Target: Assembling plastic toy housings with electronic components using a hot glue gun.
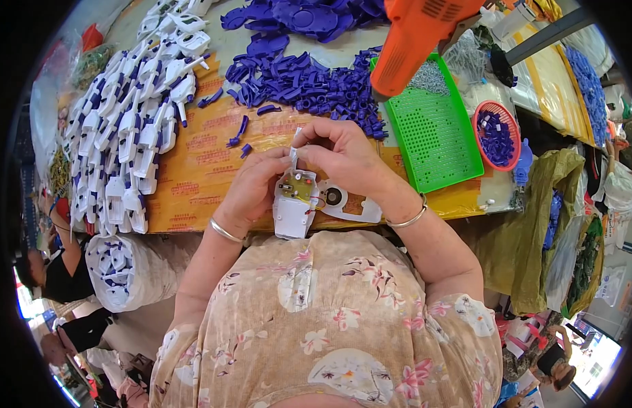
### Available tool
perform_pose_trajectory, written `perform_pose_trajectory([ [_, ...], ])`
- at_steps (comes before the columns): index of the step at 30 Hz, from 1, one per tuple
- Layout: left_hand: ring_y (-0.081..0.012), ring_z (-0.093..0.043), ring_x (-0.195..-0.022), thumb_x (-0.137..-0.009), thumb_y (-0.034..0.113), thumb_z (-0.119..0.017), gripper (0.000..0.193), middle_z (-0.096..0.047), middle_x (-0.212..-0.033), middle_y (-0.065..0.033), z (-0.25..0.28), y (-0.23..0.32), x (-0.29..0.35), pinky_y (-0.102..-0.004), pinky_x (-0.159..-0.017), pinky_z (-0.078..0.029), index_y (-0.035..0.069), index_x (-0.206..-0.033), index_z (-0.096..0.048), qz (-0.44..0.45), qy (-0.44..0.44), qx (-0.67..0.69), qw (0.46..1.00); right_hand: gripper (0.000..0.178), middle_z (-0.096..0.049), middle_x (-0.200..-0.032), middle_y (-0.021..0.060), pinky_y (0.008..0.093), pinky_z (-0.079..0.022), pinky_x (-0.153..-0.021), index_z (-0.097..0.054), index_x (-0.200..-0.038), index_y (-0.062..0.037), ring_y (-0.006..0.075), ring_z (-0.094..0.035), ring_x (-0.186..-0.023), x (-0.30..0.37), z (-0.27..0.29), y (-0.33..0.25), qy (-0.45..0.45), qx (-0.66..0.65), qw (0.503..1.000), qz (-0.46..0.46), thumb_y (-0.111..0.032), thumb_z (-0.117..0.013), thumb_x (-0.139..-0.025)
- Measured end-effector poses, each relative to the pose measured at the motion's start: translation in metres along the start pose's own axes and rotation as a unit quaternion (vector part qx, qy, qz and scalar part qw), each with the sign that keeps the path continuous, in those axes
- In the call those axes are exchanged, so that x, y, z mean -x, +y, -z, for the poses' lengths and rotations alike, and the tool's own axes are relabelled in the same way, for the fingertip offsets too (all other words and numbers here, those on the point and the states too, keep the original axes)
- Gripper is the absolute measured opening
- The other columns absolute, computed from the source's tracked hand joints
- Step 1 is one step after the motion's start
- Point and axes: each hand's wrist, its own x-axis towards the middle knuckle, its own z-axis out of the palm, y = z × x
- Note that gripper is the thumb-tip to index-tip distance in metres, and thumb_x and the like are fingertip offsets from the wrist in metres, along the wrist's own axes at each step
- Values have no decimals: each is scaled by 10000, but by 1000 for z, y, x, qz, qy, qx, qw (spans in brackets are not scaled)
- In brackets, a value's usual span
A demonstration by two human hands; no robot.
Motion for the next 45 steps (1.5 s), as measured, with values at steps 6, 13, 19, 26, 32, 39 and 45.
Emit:
perform_pose_trajectory([
  [6,-134,-607,-767,-876,100,-463,225,-629,-889,-73,-3,1,-1,-265,-687,-499,-32,-1002,-595,4,10,16,1000,93,-596,-808,-16,188,-439,-637,-609,-906,15,32,-533,-719,-2,-4,-2,62,-14,998,18,24,-589,-816],
  [13,-155,-629,-807,-886,77,-434,271,-644,-953,-112,-2,2,-2,-278,-740,-508,-80,-1054,-577,2,-2,41,999,113,-596,-805,-11,191,-456,-626,-601,-936,24,37,-535,-703,1,-6,-7,9,76,996,36,23,-594,-823],
  [19,-130,-610,-741,-878,96,-459,230,-632,-882,-73,-5,3,-2,-269,-681,-505,-41,-999,-599,21,20,41,999,106,-600,-792,15,198,-455,-607,-586,-926,30,41,-533,-692,2,-7,-5,47,243,963,104,16,-595,-822],
  [26,-116,-612,-706,-914,164,-519,246,-647,-835,-54,-2,4,1,-253,-637,-504,-48,-987,-619,25,-4,20,999,103,-597,-778,14,199,-444,-589,-584,-924,29,42,-524,-678,-1,-9,-7,38,249,962,106,-2,-592,-827],
  [32,-99,-614,-705,-910,176,-566,248,-667,-830,-68,16,-1,-9,-234,-633,-500,-46,-964,-663,-8,-23,-64,998,94,-640,-712,87,261,-463,-554,-594,-867,22,106,-574,-607,-7,-10,-5,67,199,973,98,-23,-590,-785],
  [39,-129,-629,-734,-886,153,-595,238,-670,-855,-91,21,-1,-12,-259,-671,-512,-61,-974,-652,6,-46,-9,999,97,-637,-706,75,257,-461,-565,-617,-858,13,102,-573,-611,-9,-8,2,53,213,971,95,-33,-595,-775],
  [45,-167,-641,-781,-880,136,-595,250,-667,-899,-120,26,-2,-13,-294,-722,-524,-80,-998,-636,3,-68,17,998,101,-636,-703,64,248,-453,-573,-635,-845,21,77,-552,-620,-10,-12,-2,66,189,976,81,-36,-605,-767],
])
